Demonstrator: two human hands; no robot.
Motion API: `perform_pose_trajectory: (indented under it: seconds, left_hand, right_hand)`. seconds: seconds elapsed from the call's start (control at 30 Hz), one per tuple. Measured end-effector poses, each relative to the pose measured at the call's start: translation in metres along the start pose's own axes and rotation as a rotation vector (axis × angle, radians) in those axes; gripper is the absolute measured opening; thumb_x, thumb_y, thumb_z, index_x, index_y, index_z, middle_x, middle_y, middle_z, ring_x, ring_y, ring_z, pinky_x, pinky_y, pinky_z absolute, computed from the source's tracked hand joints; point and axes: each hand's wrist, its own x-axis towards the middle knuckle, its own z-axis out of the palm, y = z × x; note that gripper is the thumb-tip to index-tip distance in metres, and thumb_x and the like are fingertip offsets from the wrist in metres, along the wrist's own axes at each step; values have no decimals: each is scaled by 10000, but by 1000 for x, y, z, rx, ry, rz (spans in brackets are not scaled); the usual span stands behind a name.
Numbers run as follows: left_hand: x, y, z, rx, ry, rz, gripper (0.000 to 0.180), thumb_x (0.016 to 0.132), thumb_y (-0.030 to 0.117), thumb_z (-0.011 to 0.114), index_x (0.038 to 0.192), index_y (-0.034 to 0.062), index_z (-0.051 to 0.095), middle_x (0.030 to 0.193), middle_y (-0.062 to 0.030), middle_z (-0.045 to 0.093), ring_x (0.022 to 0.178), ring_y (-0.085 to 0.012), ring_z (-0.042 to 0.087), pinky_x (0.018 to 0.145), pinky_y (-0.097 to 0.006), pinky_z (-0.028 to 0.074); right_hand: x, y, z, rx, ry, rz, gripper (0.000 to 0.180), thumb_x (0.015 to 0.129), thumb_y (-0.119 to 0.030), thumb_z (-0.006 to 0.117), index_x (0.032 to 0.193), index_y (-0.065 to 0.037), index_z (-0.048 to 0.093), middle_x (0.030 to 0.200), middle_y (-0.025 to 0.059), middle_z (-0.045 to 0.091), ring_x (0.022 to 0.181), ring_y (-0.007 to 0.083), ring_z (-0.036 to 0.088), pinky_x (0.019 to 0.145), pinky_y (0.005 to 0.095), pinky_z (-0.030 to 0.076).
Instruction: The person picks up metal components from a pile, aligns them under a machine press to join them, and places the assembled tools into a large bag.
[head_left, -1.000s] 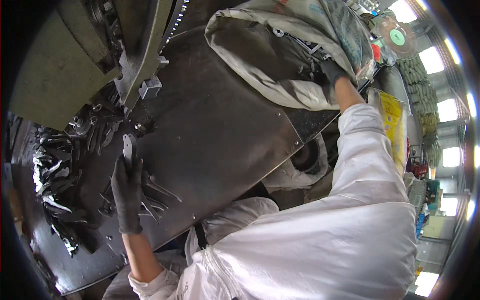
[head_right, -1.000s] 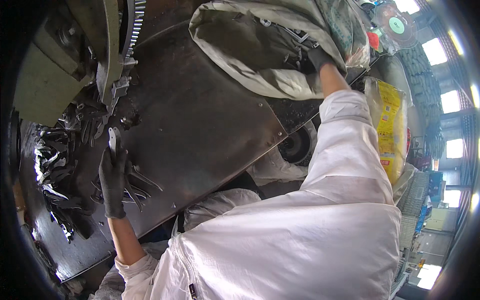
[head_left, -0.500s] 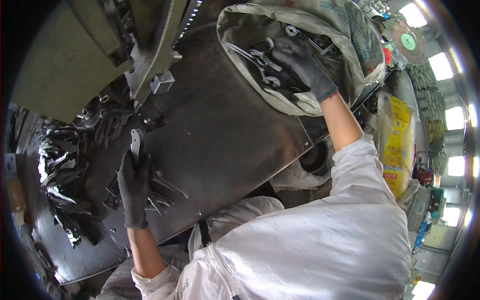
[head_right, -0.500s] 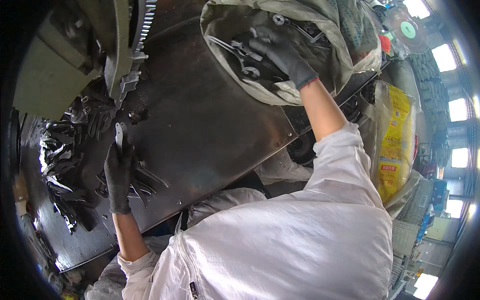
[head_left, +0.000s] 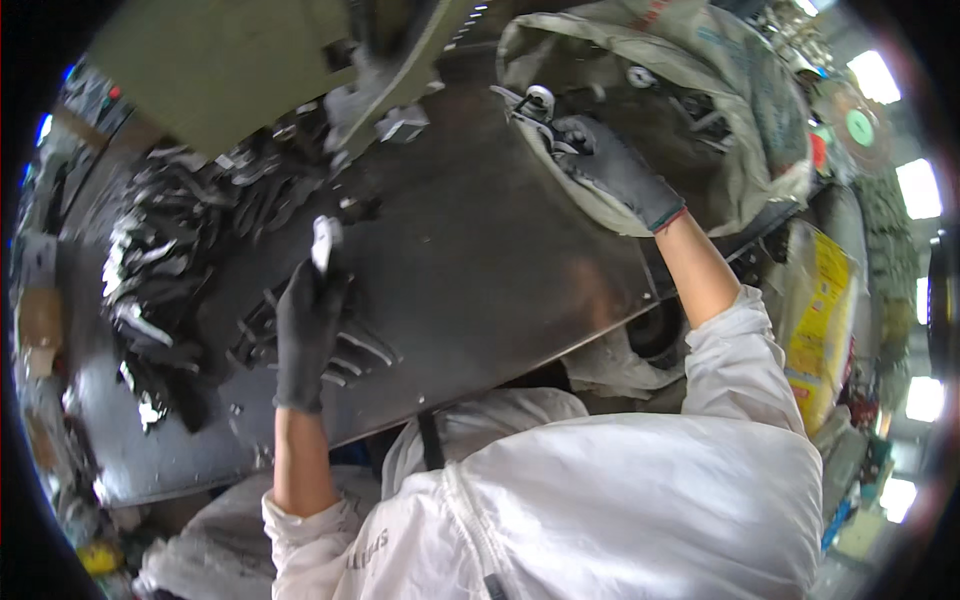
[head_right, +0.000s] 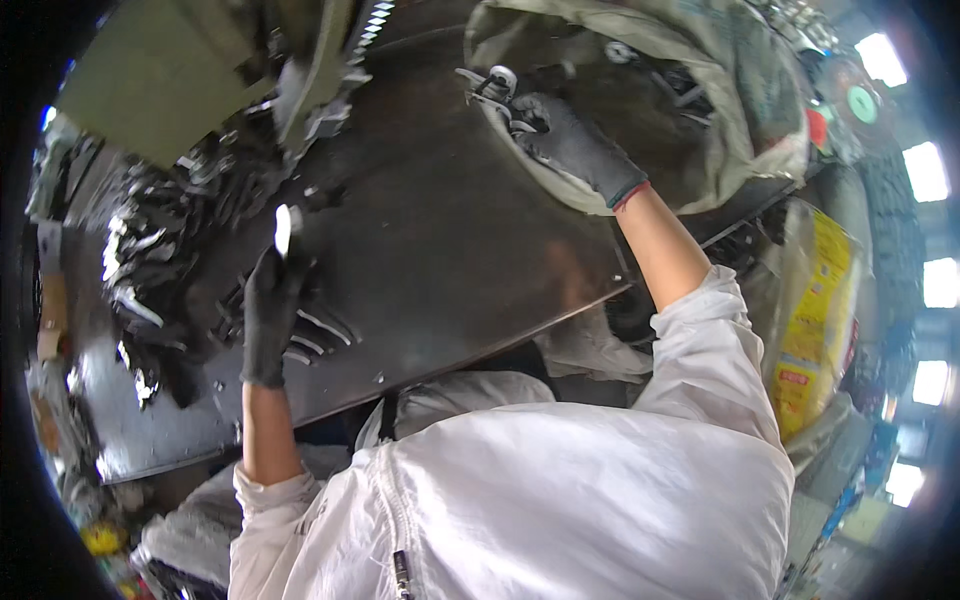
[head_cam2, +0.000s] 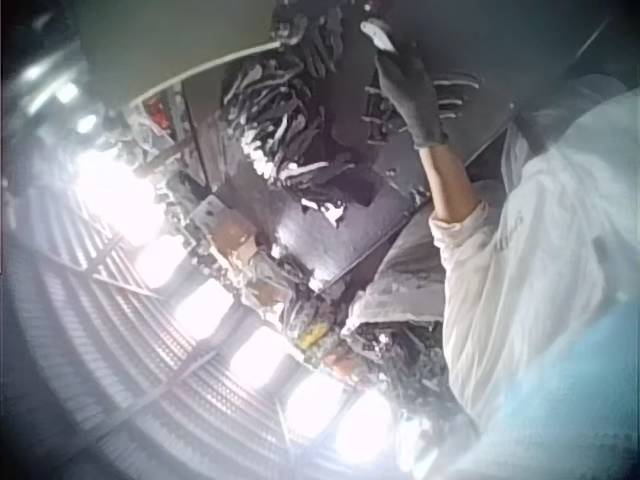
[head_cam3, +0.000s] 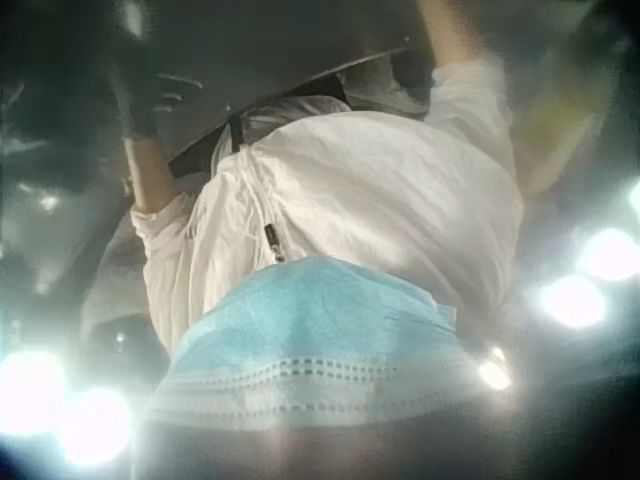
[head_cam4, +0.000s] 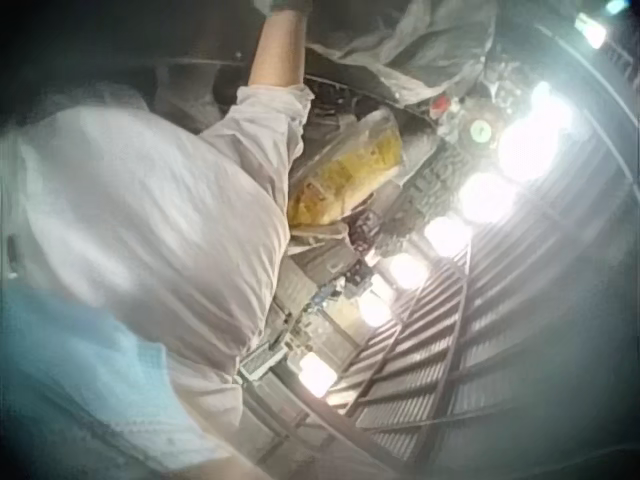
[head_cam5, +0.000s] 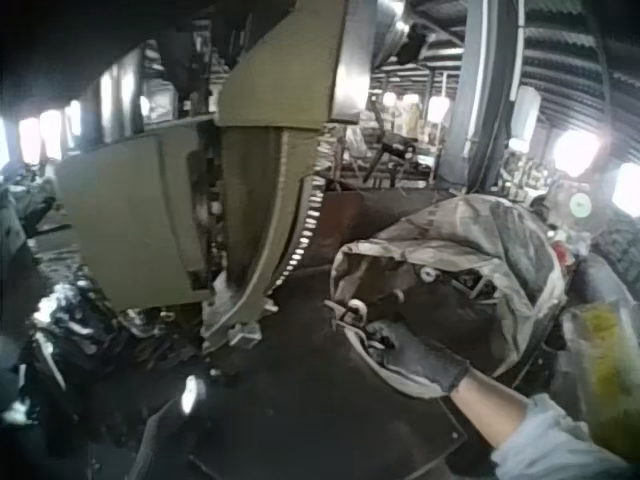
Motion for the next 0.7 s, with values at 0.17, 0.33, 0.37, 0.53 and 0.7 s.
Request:
perform_pose_trajectory:
  seconds: [0.17, 0.33, 0.37, 0.53, 0.7]
  left_hand:
    - [4, 11, -13, -159, -79, -51, 324, 1052, 290, 604, 1170, -8, 657, 953, -33, 683, 830, -96, 607, 736, -281, 498]
    - [29, 6, -17, -405, -115, 4, 415, 1092, 323, 539, 1279, -32, 640, 987, -27, 700, 888, -84, 595, 793, -257, 489]
    - [34, 10, -17, -400, -105, 1, 415, 1092, 323, 539, 1279, -32, 640, 987, -27, 700, 888, -84, 595, 793, -257, 489]
    - [50, 9, -11, -306, -123, 93, 391, 1090, 263, 541, 1310, -49, 620, 1038, -46, 704, 923, -101, 620, 838, -278, 512]
    - [58, 1, -15, -259, -86, 65, 368, 1085, 202, 545, 1333, -62, 613, 1109, -46, 703, 970, -105, 616, 882, -284, 514]
  right_hand:
    - [34, -71, 45, -217, 420, -321, 387, 958, -68, 666, 1340, -67, 598, 1131, 118, 709, 986, 187, 700, 878, 366, 549]
    - [25, -169, 104, 1045, -137, 173, 253, 1021, -229, 668, 1188, -39, 679, 979, 57, 726, 796, 104, 695, 628, 241, 558]
    - [27, -170, 115, 1050, -145, 167, 253, 1021, -229, 668, 1188, -39, 679, 979, 57, 726, 796, 104, 695, 628, 241, 558]
    - [27, -181, 136, 1205, -157, 289, 221, 997, -162, 686, 1177, -34, 695, 956, 57, 726, 770, 76, 659, 566, 182, 495]
    - [34, -189, 163, 1016, -123, 148, 224, 992, -147, 691, 1188, -37, 699, 959, 31, 732, 823, 74, 661, 660, 229, 545]
